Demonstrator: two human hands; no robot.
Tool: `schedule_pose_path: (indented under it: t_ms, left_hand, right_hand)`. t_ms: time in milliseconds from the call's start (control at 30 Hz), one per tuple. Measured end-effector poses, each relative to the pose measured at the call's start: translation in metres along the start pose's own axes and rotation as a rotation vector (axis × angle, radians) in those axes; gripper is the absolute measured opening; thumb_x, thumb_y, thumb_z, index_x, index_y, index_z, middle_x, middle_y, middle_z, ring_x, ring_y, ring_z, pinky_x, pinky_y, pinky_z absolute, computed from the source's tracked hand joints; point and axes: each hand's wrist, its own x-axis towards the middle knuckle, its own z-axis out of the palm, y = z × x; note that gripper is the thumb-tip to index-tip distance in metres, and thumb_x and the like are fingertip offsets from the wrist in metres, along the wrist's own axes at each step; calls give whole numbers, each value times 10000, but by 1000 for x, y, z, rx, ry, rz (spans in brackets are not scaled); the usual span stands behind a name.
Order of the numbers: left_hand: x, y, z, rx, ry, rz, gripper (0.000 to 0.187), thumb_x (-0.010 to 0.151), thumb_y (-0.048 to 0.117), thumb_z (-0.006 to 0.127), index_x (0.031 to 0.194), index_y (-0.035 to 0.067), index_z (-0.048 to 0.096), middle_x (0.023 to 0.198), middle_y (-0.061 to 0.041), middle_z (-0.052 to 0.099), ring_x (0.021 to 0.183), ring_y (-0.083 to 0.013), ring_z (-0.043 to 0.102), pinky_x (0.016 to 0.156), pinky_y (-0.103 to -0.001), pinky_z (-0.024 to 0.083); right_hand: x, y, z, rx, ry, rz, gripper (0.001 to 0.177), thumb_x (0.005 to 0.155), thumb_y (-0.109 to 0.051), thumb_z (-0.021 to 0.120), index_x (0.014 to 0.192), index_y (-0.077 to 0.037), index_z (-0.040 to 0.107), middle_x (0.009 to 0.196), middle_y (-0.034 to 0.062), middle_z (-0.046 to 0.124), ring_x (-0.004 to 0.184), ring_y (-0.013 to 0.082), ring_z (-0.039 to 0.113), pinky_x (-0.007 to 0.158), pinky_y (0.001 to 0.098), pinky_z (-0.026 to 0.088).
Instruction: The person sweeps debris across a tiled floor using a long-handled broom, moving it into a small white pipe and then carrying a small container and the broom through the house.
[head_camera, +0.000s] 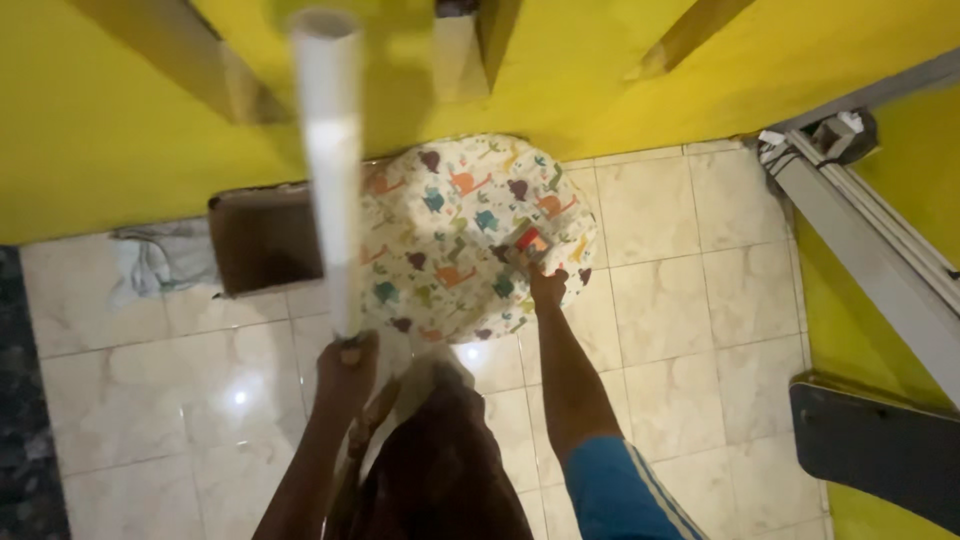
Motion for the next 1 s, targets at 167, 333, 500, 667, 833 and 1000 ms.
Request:
schedule_pose_path:
  t_ms: [167,333,500,667,833,1000]
  left_hand:
    - [-6,-22,23,-213,80,255,263,993,224,621,871,-2,676,726,-57,653,674,-142,604,627,-346,511]
    - [-13,-41,20,-270,14,-87,252,992,174,605,815,1,653,638,-65,529,510,-170,535,460,-336,449]
    - [-31,-91,16,-533,127,46,217,982,126,639,806,2,614,685,3,494,601,-95,445,502,-266,369]
    - [-71,-141,3,-393,227,64,237,1010,129,589,807,18,635,699,-5,553,657,-91,528,568,-253,457]
    - [-135,-218,-17,-513,284,-33,128,921,96,570,848,18,641,734,-4,607,662,-104,574,584,-306,516]
    - [-191,-267,-30,-408,408,-159,153,935,96,574,863,1,670,681,-59,532,637,-143,516,587,-331,432]
  right_hand:
    - [49,-4,56,21,-9,104,1223,625,-676,846,1509,18,364,1456,289,463,1324,438,498,1071,493,445]
    - [72,-12,81,-606,-24,-64,911,804,-825,662,1317,-82,546,1450,249,506,1387,383,488,1197,582,324]
    - [60,-4,97,-296,-28,89,1136,752,-757,711,1441,86,388,1411,259,562,1320,388,577,1059,489,515]
    - [56,-18,94,-169,69,-64,1122,739,-707,724,1457,59,328,1395,248,549,1280,379,582,1038,499,517]
    - [61,3,105,-31,116,-216,1119,726,-657,738,1473,31,268,1379,236,537,1240,371,586,1018,508,518]
    - [62,0,116,228,107,-421,1127,713,-607,751,1490,3,208,1363,225,524,1200,362,591,997,518,520]
